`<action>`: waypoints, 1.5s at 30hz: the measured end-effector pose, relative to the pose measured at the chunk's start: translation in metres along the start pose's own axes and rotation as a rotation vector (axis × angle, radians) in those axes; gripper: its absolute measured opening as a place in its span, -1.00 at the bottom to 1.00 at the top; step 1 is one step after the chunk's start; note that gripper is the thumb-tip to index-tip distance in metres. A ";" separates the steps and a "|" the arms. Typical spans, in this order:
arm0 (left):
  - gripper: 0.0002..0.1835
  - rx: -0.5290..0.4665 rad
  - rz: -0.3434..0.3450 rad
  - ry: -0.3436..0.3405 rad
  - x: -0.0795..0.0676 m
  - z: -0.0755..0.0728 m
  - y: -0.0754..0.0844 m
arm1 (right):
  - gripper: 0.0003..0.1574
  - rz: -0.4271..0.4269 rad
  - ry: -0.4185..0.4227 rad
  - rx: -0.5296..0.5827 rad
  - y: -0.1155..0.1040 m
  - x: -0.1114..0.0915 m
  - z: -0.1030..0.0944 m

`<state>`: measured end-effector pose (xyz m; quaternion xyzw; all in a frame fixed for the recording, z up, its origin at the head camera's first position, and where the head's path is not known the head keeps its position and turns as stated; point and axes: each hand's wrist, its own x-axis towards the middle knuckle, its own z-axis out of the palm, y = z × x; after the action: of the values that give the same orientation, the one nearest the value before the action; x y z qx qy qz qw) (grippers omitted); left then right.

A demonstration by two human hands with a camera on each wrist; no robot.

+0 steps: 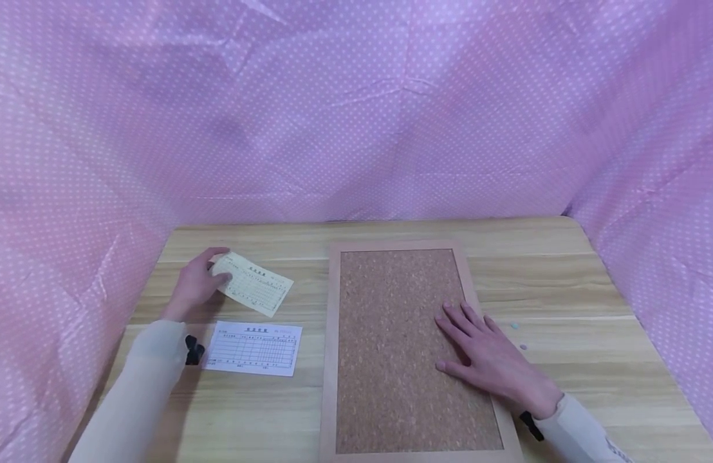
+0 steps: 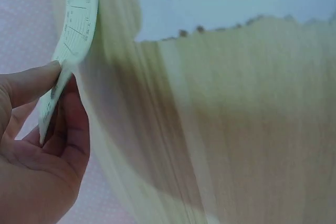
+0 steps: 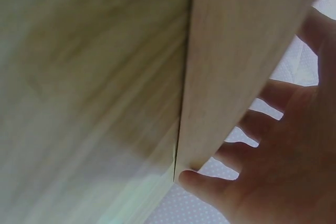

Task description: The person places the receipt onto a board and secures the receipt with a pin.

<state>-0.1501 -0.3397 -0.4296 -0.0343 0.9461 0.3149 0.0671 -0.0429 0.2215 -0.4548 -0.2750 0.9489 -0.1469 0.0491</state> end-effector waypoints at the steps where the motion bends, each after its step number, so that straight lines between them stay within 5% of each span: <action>1: -0.35 -0.013 0.002 0.001 -0.001 -0.001 0.001 | -0.01 -0.001 0.001 0.000 0.000 0.000 0.000; 13: -0.47 -0.152 -0.011 0.064 -0.022 -0.009 0.015 | -0.01 -0.018 0.021 -0.008 0.000 0.000 0.001; 22: -0.46 -0.263 0.040 0.140 -0.036 -0.008 0.027 | -0.01 -0.009 0.012 0.009 -0.001 -0.001 -0.001; 32: -0.50 -0.343 0.116 0.231 -0.046 -0.002 0.056 | -0.01 -0.014 0.016 0.006 -0.002 -0.002 0.000; 45: -0.53 -0.448 0.239 0.213 -0.063 0.010 0.105 | 0.00 -0.016 0.025 0.008 -0.001 -0.002 0.000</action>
<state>-0.0985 -0.2485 -0.3657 0.0308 0.8521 0.5164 -0.0798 -0.0407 0.2215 -0.4545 -0.2806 0.9465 -0.1547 0.0373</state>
